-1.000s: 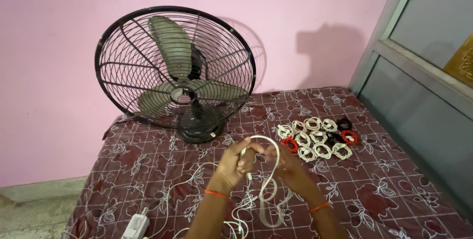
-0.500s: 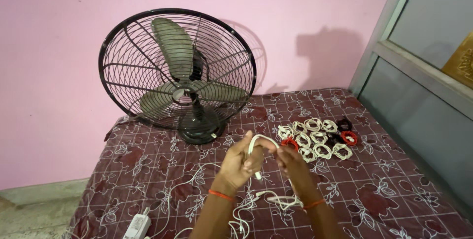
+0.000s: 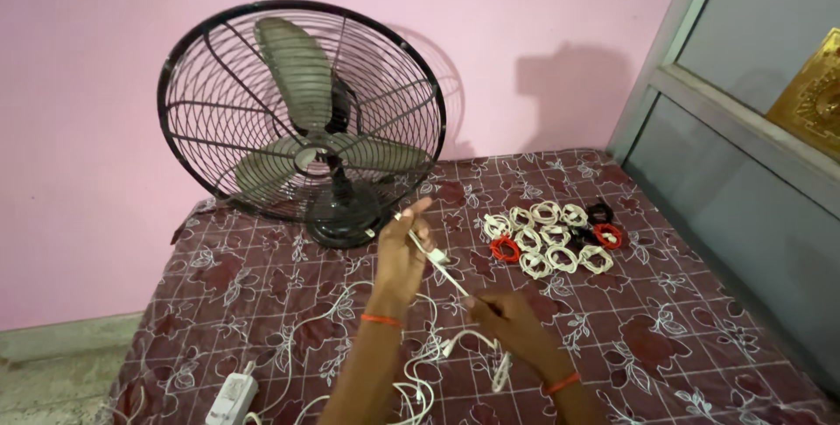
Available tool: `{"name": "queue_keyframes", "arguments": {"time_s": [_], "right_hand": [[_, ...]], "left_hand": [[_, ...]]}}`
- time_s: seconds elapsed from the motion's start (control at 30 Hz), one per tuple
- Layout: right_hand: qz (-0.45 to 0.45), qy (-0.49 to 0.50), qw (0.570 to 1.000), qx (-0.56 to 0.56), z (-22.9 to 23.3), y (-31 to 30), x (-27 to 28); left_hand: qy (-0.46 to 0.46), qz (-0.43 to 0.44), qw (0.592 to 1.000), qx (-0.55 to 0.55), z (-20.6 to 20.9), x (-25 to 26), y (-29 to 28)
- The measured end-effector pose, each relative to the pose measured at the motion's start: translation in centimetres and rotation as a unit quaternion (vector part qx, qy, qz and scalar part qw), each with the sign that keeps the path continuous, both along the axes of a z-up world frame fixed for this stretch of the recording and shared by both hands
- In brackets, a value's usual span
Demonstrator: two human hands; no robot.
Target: The person coils white electrical cables into neat loops on a table. They repeatedly pick up sections of cable, wrap them into circular bundles, and place them on the table alongside previously coiled red and black cables.
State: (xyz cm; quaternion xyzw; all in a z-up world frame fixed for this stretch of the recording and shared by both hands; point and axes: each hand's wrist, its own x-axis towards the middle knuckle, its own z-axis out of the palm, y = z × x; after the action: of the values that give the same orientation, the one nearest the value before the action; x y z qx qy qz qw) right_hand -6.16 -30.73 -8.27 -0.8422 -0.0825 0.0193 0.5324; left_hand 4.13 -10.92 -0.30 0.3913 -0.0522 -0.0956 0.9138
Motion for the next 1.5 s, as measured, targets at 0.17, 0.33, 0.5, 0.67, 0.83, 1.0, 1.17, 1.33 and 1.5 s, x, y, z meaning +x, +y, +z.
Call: {"name": "queue_keyframes", "arguments": {"time_s": [0.17,0.33,0.5,0.67,0.83,1.0,1.17,1.33,1.5], "right_hand": [[0.023,-0.108,0.991,-0.074,2.4,0.5,-0.2],[0.005,-0.150,0.983,-0.107,5.6,0.3,0.0],[-0.011,-0.133,0.985,-0.112,7.7,-0.4,0.8],[-0.049,-0.155,0.982,-0.092,9.1,-0.9,1.5],[-0.088,-0.102,0.989,-0.066,8.7,-1.0,1.5],[-0.063,-0.089,0.993,0.041,7.3,-1.4,1.7],[-0.042,-0.088,0.995,0.021,5.6,-1.9,2.5],[-0.019,-0.062,0.997,0.037,3.7,-2.1,2.8],[-0.012,0.042,0.999,-0.022,2.4,-1.4,2.3]], "left_hand": [[-0.055,-0.011,0.991,0.120,-3.5,0.6,0.1],[-0.064,-0.110,0.953,0.276,-5.8,0.7,0.1],[-0.117,-0.245,0.863,0.426,-5.1,-0.7,-0.5],[-0.094,-0.265,0.865,0.415,-2.4,-3.5,-1.0],[-0.105,-0.303,0.870,0.374,-2.1,-4.0,-0.8],[-0.100,-0.336,0.878,0.325,-4.4,-4.1,-0.4],[-0.083,-0.356,0.892,0.266,-4.3,-4.7,-0.7],[-0.083,-0.331,0.917,0.205,-2.1,-6.1,-0.9],[-0.061,-0.303,0.947,0.092,-0.3,-6.9,-0.2]]}}
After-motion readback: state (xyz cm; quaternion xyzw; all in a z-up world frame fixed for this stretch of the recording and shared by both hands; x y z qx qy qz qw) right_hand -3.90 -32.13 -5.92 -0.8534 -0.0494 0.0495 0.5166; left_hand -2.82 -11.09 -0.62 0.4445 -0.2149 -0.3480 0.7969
